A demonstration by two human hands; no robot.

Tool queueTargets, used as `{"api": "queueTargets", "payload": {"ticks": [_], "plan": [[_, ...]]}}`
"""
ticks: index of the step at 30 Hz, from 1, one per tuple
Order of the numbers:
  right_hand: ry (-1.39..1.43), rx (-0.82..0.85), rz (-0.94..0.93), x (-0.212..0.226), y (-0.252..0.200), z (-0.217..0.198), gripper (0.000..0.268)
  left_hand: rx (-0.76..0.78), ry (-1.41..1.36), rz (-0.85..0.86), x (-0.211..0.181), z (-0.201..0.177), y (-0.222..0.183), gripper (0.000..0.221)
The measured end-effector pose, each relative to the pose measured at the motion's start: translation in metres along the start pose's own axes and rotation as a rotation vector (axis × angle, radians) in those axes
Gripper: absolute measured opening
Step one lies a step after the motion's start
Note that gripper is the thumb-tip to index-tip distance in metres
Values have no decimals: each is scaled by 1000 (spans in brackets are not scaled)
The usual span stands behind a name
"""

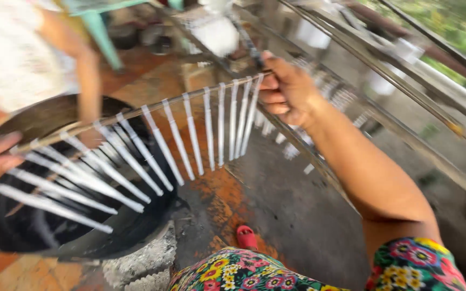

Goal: Dipping a rack of candle wicks into a vat of melted wax and using a ladle to stir the wax.

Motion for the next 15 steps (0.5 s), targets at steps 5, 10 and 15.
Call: {"api": "queueTargets", "payload": {"ticks": [5, 10, 15], "plan": [[-90, 28, 113, 25, 91, -31, 30, -133, 403, 38, -175, -46, 82, 34], [-202, 62, 114, 41, 166, -44, 49, -228, 364, 75, -222, -37, 141, 10], [-272, 72, 130, 44, 212, -32, 47, -88, 394, 12, -225, 33, 227, 8]]}}
Point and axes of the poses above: each hand's wrist, its own y-axis towards the middle knuckle, its own z-axis out of the palm, x = y × z, the point moved 9 cm from there along y, towards the middle knuckle, and after that the axes turned 1 degree about -y, right-handed, at the moved point
